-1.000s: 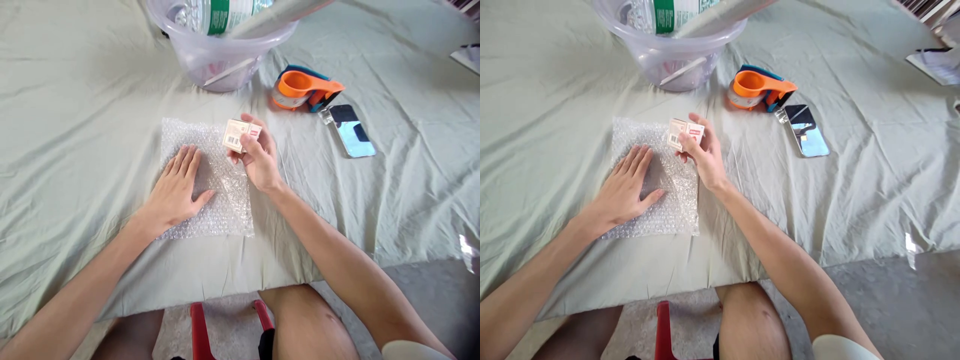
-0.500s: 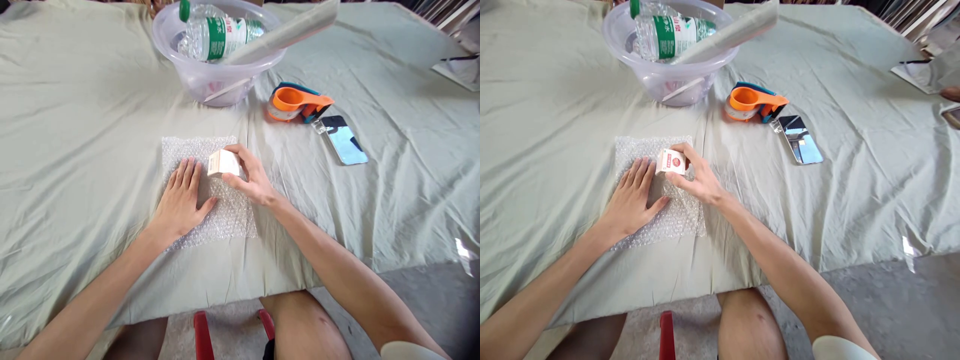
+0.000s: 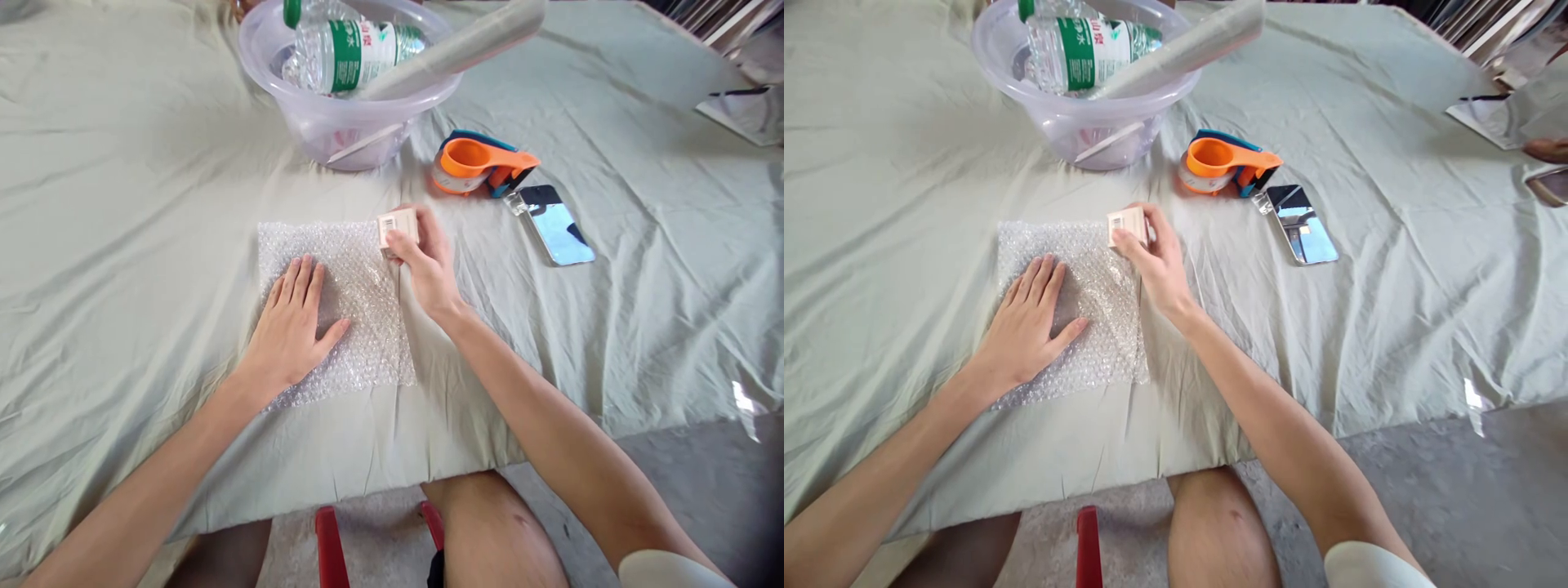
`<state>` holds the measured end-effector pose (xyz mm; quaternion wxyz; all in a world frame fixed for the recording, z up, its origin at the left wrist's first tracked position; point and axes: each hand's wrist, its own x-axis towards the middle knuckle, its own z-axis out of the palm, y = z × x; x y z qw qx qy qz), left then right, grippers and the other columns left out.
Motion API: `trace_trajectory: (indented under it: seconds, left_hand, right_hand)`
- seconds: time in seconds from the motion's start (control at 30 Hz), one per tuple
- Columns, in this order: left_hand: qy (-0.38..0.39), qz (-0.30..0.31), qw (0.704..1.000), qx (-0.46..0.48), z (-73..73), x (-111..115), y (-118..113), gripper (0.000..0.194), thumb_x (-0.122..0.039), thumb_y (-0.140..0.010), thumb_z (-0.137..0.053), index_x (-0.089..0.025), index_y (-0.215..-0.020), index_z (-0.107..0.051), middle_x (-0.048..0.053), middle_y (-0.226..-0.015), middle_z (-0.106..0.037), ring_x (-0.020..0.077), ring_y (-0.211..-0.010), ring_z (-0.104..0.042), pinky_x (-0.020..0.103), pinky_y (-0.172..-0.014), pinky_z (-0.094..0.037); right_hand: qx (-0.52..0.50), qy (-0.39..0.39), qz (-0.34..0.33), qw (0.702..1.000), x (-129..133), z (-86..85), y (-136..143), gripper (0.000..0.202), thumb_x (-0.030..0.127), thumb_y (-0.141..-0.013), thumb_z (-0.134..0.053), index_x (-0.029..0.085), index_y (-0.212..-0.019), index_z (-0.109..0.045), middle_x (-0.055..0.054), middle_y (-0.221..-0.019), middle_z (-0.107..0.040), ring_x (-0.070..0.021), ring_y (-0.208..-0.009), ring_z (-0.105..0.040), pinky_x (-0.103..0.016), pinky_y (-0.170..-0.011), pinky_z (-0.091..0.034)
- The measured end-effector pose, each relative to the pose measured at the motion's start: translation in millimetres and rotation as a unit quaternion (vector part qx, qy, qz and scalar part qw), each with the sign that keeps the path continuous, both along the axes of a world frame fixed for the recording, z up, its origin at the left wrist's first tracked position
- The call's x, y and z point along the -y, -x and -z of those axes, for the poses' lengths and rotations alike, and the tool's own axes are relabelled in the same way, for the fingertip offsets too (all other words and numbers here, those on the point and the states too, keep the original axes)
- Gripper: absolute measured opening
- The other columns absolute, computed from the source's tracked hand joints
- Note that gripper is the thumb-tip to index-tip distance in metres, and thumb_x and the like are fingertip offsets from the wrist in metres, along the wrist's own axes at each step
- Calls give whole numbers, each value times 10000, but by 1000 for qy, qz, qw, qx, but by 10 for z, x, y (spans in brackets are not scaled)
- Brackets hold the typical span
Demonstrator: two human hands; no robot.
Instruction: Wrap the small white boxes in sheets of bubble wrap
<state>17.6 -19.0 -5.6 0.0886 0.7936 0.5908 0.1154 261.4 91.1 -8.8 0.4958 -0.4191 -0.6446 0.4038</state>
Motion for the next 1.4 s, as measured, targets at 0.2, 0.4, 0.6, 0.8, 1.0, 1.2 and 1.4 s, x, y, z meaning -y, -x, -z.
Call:
trace_trajectory:
  seconds: [0.2,0.4,0.6,0.8,1.0,1.2,1.4]
  left_hand:
    - [-5,-1,1000,-9,4,15,-10,931,-672,-1174,-460,-59,-1854,-289,254,-1951,-240,456,-1839,-232,698,-1470,-322]
    - [-12,5,1000,-6,14,28,3,918,-646,-1184,-448,-72,-1872,-247,263,-1946,-250,479,-1831,-242,747,-1447,-346]
    - [-24,6,1000,4,49,30,12,910,-629,-1181,-468,-124,-1892,-208,241,-1946,-278,474,-1829,-254,748,-1446,-350]
    - [-32,0,999,9,60,35,-9,900,-623,-1181,-470,-115,-1882,-225,254,-1940,-290,462,-1834,-248,731,-1449,-346]
    - [-31,-6,999,12,52,40,-31,894,-611,-1179,-476,-105,-1875,-233,259,-1942,-275,453,-1838,-240,722,-1453,-339]
    - [-39,-6,999,25,72,27,-39,920,-646,-1166,-503,-109,-1868,-247,261,-1943,-272,465,-1837,-234,725,-1459,-323]
    - [7,-22,999,35,-26,9,-44,854,-598,-1176,-458,-103,-1853,-297,213,-1964,-232,420,-1855,-177,684,-1491,-287]
  right_hand:
    - [281,-187,201,920,-187,-5,-383,666,274,-1037,-631,266,-1676,-444,-194,-1646,-544,-355,-1575,-536,-643,-1326,-490]
    - [350,-169,182,903,-296,129,-621,592,197,-1093,-554,348,-1665,-545,-142,-1641,-590,-359,-1548,-586,-682,-1329,-498]
    - [337,-245,251,874,-381,262,-619,487,288,-1209,-391,378,-1589,-682,-151,-1600,-590,-387,-1446,-578,-745,-1246,-506]
    - [355,-206,240,880,-313,105,-512,364,272,-1163,-459,285,-1308,-793,-155,-1335,-745,-365,-1261,-664,-653,-1155,-567]
    - [433,-120,230,863,-174,-4,-429,642,275,-1106,-527,135,-1733,-526,-238,-1803,-533,-453,-1670,-500,-790,-1391,-329]
    - [387,-250,-36,887,20,-155,-193,737,590,-1215,-398,274,-1876,-314,-122,-1961,-319,-334,-1840,-279,-681,-1499,-193]
    - [471,-131,-174,855,94,-18,-67,879,790,-1189,-284,277,-1902,-279,-73,-1973,-243,-329,-1854,-222,-644,-1526,-133]
